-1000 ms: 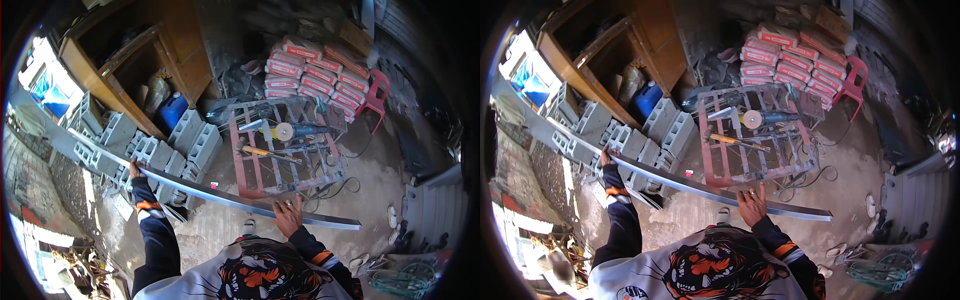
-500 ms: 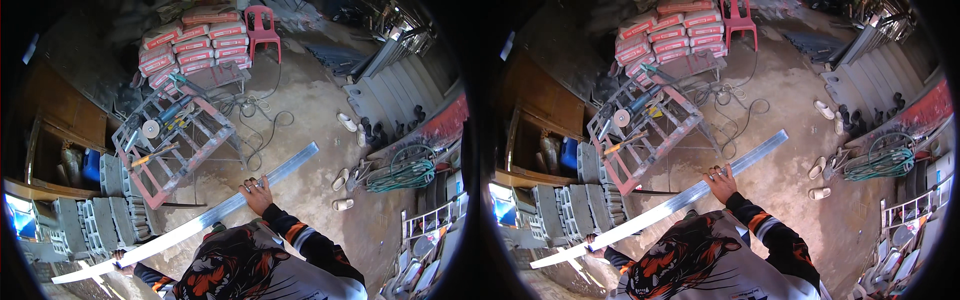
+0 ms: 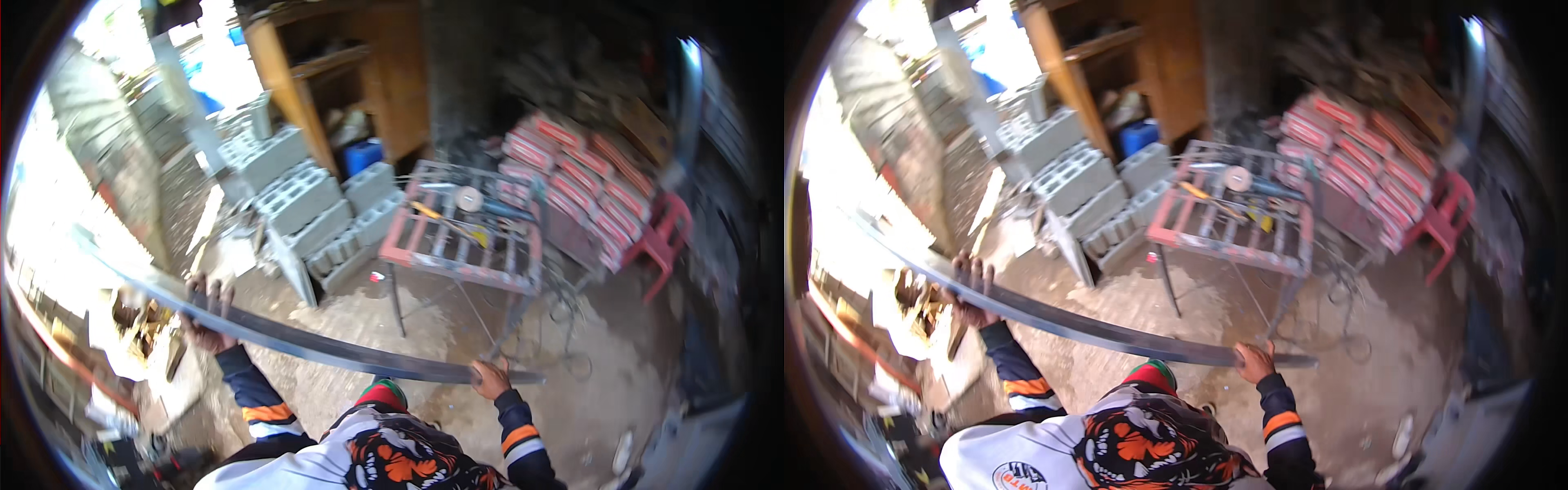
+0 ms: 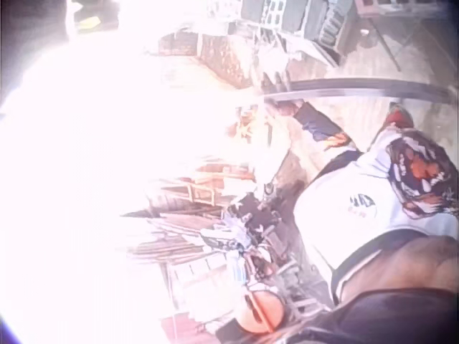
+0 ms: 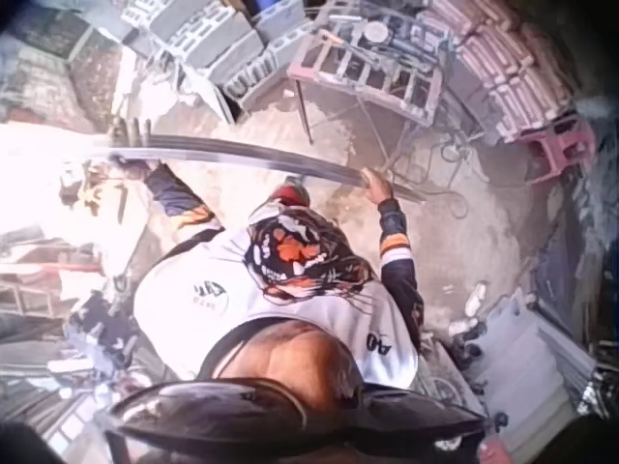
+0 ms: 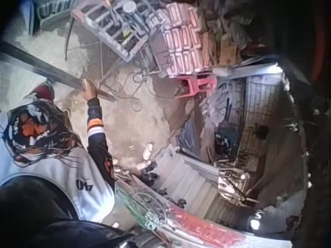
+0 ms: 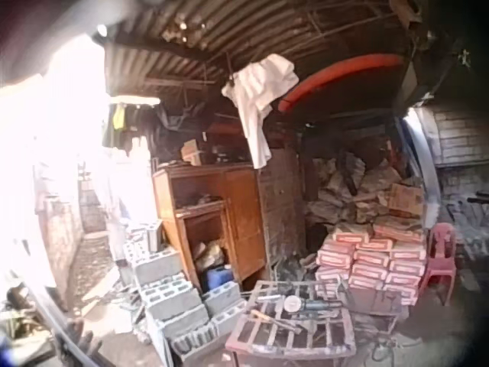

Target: The person welds a metal bar onto a metal frame using an arc welder and a hammer.

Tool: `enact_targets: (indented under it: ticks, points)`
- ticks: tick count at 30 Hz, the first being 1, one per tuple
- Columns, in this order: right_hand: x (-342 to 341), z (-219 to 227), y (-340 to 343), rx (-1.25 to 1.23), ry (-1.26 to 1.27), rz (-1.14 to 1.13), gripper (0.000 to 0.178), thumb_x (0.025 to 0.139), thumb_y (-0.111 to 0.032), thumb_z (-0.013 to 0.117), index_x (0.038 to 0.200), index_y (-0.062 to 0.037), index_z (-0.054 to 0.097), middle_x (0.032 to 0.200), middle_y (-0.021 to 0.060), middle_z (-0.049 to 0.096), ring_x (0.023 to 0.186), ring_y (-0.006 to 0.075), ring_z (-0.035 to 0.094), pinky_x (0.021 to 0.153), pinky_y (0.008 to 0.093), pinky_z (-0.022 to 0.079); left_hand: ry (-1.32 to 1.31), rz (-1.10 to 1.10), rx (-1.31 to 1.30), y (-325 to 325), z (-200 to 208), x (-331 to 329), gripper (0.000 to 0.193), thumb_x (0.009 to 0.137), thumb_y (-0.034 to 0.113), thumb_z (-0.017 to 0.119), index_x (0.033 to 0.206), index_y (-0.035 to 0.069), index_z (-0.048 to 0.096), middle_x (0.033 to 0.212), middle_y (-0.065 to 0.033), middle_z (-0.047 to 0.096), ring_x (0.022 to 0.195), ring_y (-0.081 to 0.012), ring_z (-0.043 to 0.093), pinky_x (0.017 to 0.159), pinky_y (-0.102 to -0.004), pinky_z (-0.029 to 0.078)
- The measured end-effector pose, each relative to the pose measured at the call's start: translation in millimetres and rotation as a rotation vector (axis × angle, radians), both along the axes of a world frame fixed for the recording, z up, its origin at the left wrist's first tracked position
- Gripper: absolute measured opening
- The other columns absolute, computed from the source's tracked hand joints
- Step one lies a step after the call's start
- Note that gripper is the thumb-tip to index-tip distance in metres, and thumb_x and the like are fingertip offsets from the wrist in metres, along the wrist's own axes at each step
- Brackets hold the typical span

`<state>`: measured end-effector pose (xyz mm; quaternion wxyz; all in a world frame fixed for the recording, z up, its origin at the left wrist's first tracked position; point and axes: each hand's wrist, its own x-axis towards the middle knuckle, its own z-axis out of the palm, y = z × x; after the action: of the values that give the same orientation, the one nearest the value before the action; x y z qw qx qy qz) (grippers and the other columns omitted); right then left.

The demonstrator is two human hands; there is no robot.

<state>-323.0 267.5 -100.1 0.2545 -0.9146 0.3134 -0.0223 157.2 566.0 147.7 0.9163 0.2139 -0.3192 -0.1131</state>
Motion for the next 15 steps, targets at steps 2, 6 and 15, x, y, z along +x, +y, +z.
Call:
enact_targets:
  ticks: [2, 6, 15]
  points:
    - [36, -6, -7, 0.03, 0.013, 0.122, 0.05, 0.074, -0.03, 0.073, 0.12, -0.018, 0.056, 0.11, 0.0057, 0.066, 0.111, 0.0285, 0.059, 0.105, 0.0631, 0.02, -0.363, -0.285, -0.256, 4, 33, -9, 0.06, 0.097, 0.039, 0.054, 0.139, 0.004, 0.031, 0.123, -0.0213, 0.049, 0.101, -0.0327, 0.06, 0.085, -0.0498, 0.054]
    - [96, 5, 31, 0.155, 0.043, 0.221, 0.067, 0.076, -0.041, 0.074, 0.134, -0.018, 0.051, 0.126, 0.0097, 0.062, 0.121, 0.0292, 0.056, 0.107, 0.0609, 0.023, -0.385, 0.002, -0.154, 49, 78, -45, 0.054, 0.098, 0.028, 0.055, 0.14, 0.009, 0.025, 0.092, -0.0122, 0.054, 0.066, -0.0189, 0.06, 0.064, -0.0366, 0.056]
    - [151, 281, 32, 0.132, -0.549, 0.359, 0.064, 0.077, -0.009, 0.073, 0.137, -0.0063, 0.051, 0.122, 0.0152, 0.064, 0.108, 0.0265, 0.063, 0.097, 0.0348, 0.045, -0.275, 0.653, 0.35, 39, 157, -95, 0.023, 0.089, 0.013, 0.068, 0.096, -0.006, 0.057, 0.083, -0.0154, 0.063, 0.066, -0.022, 0.064, 0.058, -0.0314, 0.056]
